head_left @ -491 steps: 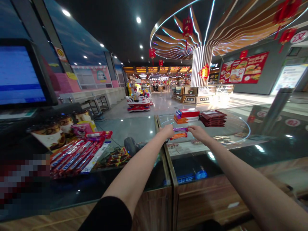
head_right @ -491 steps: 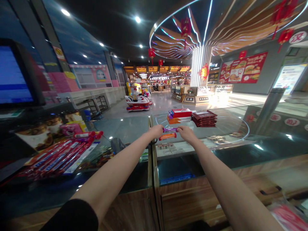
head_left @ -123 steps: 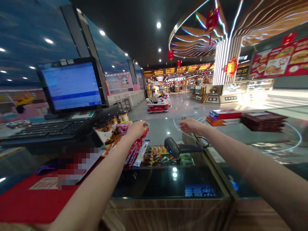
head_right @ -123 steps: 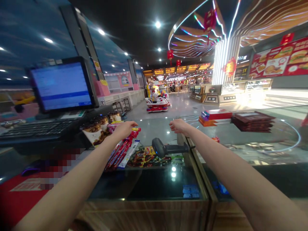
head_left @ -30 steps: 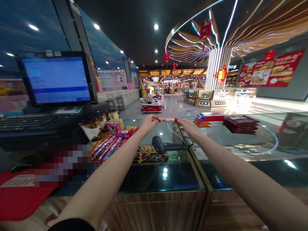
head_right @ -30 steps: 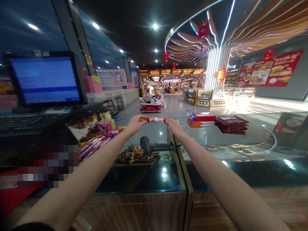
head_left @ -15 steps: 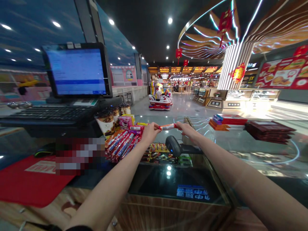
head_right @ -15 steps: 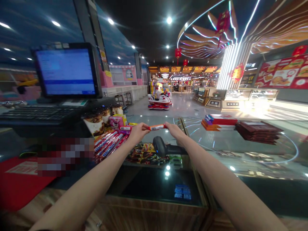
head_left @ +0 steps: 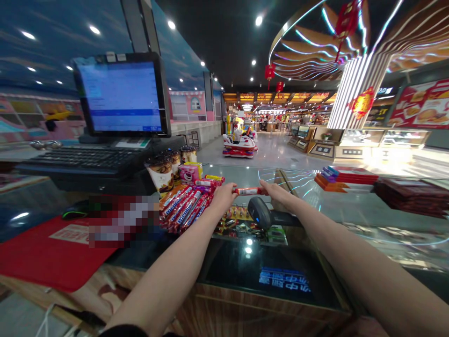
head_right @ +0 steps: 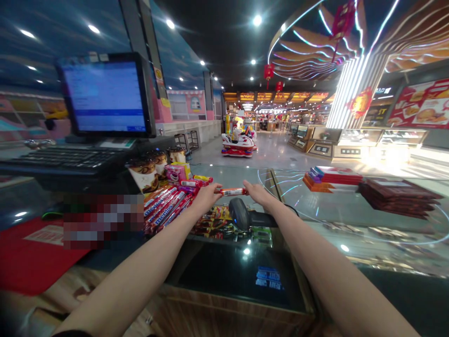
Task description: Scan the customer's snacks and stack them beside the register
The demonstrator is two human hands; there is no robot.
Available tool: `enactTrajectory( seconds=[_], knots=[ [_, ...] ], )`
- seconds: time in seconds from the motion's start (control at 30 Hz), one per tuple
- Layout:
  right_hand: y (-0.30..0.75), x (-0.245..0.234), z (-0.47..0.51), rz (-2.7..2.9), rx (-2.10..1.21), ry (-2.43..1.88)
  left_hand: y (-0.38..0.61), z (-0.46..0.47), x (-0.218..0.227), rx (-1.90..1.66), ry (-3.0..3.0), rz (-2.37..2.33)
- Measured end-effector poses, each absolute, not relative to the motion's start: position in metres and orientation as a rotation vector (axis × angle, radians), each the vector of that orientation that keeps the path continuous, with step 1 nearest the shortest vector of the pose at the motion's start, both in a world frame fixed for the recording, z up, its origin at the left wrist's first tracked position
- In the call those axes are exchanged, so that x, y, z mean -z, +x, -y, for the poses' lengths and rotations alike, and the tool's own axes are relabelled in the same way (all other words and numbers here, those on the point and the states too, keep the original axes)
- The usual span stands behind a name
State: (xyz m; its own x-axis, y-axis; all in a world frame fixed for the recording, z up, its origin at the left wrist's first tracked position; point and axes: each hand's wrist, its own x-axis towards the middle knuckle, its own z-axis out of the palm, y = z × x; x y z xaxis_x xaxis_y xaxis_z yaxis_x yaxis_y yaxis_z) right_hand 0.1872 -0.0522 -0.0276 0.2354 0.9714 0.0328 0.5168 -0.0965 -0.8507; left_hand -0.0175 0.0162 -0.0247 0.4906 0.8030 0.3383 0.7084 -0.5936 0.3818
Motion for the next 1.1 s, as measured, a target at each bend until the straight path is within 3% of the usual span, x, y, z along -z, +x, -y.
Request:
enactTrajectory(
  seconds=[0.33,0.6,0.83,1.1],
  knots=[
    [0.187,0.029,0.052,1.417,-0.641,-1.738,-0.02,-0.014,0.027,-0.666,2.663,-1.366],
    [0.205,0.018,0.094,1.765,-0.359,-1.606,-0.024,-0.015,0.027,-0.704,2.672,-1.324],
    [0.208,0.013,0.154,2.04,-0.456,-1.535,-0.026,-0.017,0.029,-0.746,2.607,-1.261],
    [0.201,0.025,0.158,2.146,-0.175,-1.592,-0.027,-0.011,0.024,-0.734,2.622,-1.286]
  ],
)
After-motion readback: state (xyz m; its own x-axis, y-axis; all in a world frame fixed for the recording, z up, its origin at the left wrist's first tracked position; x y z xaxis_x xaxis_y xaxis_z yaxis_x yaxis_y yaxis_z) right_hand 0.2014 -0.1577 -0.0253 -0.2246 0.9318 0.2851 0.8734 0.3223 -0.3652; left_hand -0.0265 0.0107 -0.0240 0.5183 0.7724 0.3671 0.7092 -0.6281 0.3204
